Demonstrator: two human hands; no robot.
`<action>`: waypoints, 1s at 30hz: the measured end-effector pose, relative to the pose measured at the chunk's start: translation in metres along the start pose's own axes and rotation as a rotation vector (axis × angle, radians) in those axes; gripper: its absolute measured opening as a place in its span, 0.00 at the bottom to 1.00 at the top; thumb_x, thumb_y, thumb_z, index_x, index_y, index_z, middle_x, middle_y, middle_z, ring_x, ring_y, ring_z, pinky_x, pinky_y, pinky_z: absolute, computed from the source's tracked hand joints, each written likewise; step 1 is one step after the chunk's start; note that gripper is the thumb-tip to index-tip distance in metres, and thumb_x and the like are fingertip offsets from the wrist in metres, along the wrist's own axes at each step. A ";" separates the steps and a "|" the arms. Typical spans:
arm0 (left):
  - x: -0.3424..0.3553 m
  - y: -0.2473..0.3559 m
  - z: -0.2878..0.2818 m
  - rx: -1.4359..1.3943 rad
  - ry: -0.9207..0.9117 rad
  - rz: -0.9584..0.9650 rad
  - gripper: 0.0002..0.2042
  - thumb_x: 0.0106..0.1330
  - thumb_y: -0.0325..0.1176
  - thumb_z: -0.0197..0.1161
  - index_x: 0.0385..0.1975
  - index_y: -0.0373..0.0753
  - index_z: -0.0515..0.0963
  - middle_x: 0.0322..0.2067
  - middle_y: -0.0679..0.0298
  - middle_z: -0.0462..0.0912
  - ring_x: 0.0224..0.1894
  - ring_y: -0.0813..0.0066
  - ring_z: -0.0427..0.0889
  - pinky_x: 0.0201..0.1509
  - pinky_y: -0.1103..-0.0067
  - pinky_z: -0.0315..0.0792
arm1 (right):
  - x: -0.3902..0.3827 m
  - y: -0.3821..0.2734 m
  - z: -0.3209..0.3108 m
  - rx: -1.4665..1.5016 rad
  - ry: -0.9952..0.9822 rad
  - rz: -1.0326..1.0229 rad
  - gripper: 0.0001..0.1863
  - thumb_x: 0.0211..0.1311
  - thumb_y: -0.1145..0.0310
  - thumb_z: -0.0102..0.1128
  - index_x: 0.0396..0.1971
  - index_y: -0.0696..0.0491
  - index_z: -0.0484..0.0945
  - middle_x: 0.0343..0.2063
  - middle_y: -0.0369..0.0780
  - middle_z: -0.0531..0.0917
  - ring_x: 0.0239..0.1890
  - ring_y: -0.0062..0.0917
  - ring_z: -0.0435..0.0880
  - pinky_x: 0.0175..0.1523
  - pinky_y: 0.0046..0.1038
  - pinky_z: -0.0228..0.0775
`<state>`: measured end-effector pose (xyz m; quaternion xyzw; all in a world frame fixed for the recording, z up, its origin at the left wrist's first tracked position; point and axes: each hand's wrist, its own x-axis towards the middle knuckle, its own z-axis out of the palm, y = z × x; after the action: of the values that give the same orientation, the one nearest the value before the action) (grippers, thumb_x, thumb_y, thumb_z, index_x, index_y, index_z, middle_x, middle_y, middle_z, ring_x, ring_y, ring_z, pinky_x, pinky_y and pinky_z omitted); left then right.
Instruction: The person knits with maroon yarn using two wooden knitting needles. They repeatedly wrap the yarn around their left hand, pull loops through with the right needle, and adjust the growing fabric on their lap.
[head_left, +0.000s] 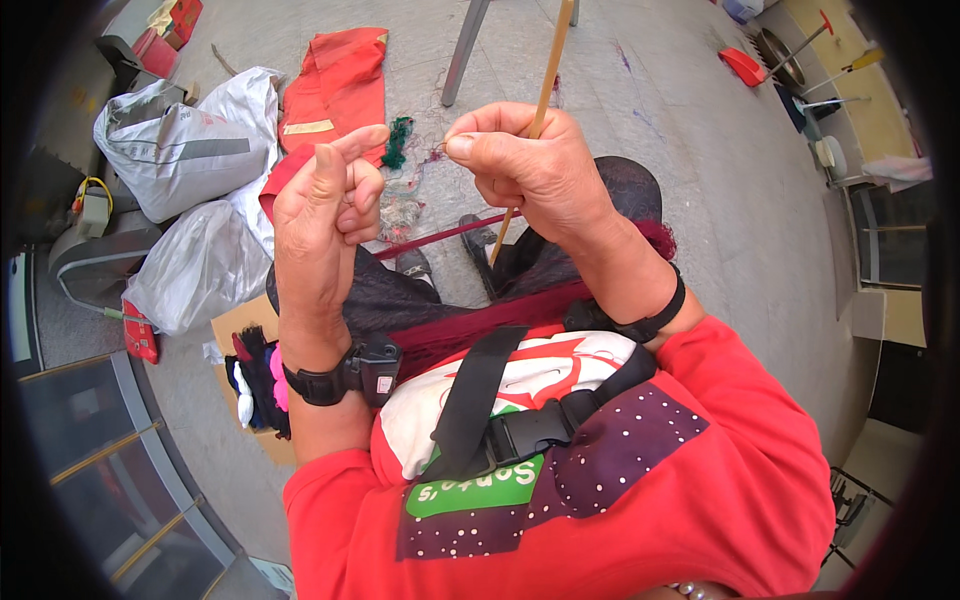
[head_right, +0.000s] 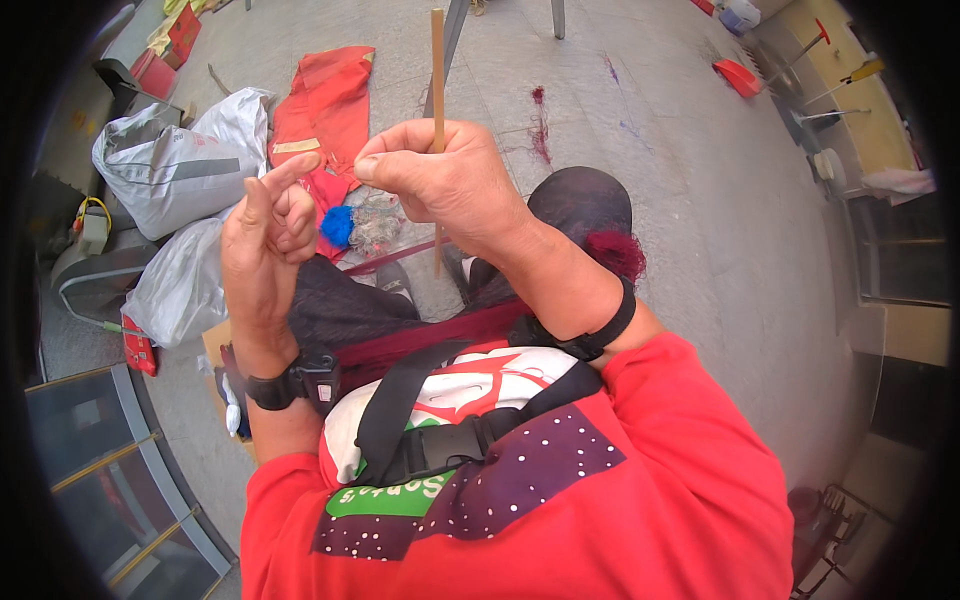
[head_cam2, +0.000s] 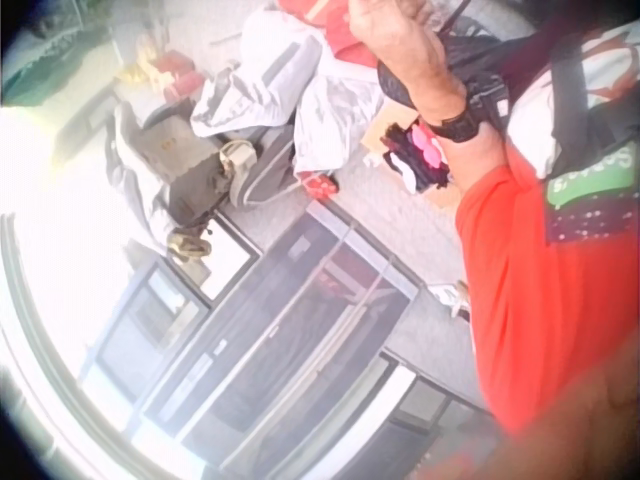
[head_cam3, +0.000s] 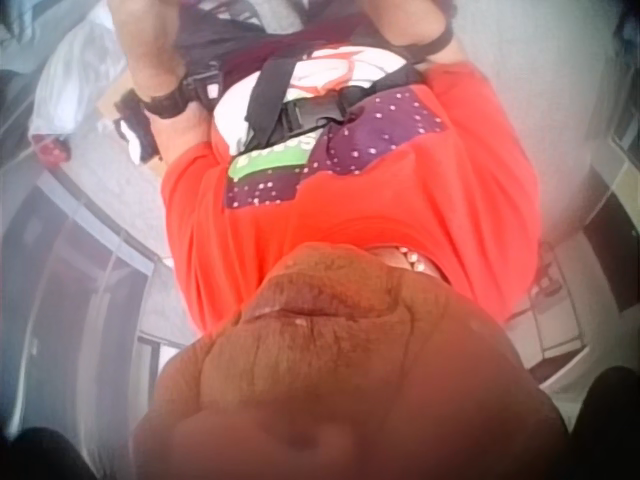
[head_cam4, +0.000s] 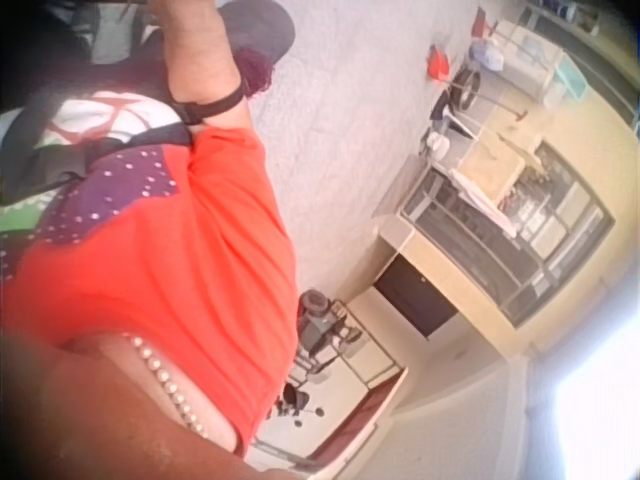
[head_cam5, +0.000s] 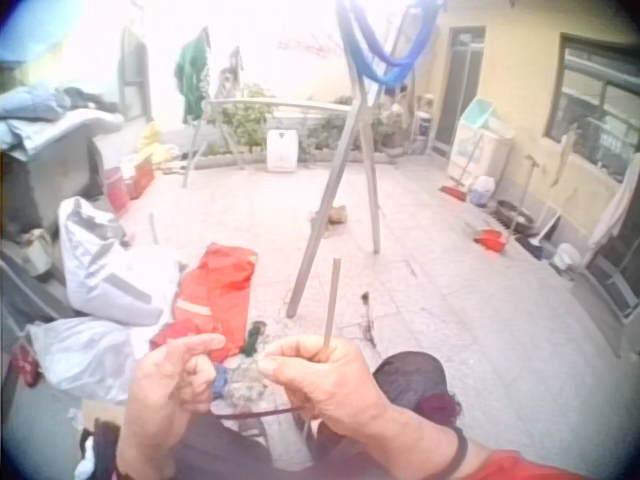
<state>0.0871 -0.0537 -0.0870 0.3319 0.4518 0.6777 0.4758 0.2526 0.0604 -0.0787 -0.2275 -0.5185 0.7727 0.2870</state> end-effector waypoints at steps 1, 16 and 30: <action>0.001 0.000 0.000 -0.047 -0.018 0.002 0.29 0.71 0.53 0.45 0.52 0.28 0.69 0.21 0.72 0.64 0.19 0.89 0.54 0.20 0.88 0.48 | 0.001 0.001 0.000 0.041 0.007 0.017 0.08 0.55 0.71 0.63 0.31 0.59 0.80 0.16 0.28 0.72 0.14 0.08 0.61 0.18 0.15 0.48; 0.008 0.000 0.009 0.022 -0.130 -0.112 0.45 0.64 0.69 0.32 0.59 0.24 0.58 0.24 0.70 0.66 0.21 0.89 0.53 0.22 0.88 0.49 | 0.011 0.005 0.019 -0.031 -0.194 -0.184 0.07 0.58 0.71 0.61 0.34 0.59 0.81 0.25 0.36 0.83 0.21 0.10 0.73 0.24 0.13 0.60; 0.004 -0.001 0.012 0.030 -0.060 -0.100 0.35 0.69 0.59 0.39 0.54 0.25 0.65 0.24 0.69 0.68 0.21 0.89 0.55 0.22 0.89 0.51 | 0.014 0.018 0.016 -0.185 -0.133 -0.245 0.07 0.59 0.72 0.60 0.30 0.61 0.80 0.23 0.35 0.81 0.27 0.13 0.76 0.30 0.17 0.68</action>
<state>0.0964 -0.0462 -0.0835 0.3364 0.4634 0.6360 0.5173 0.2281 0.0534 -0.0905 -0.1367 -0.6292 0.6941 0.3219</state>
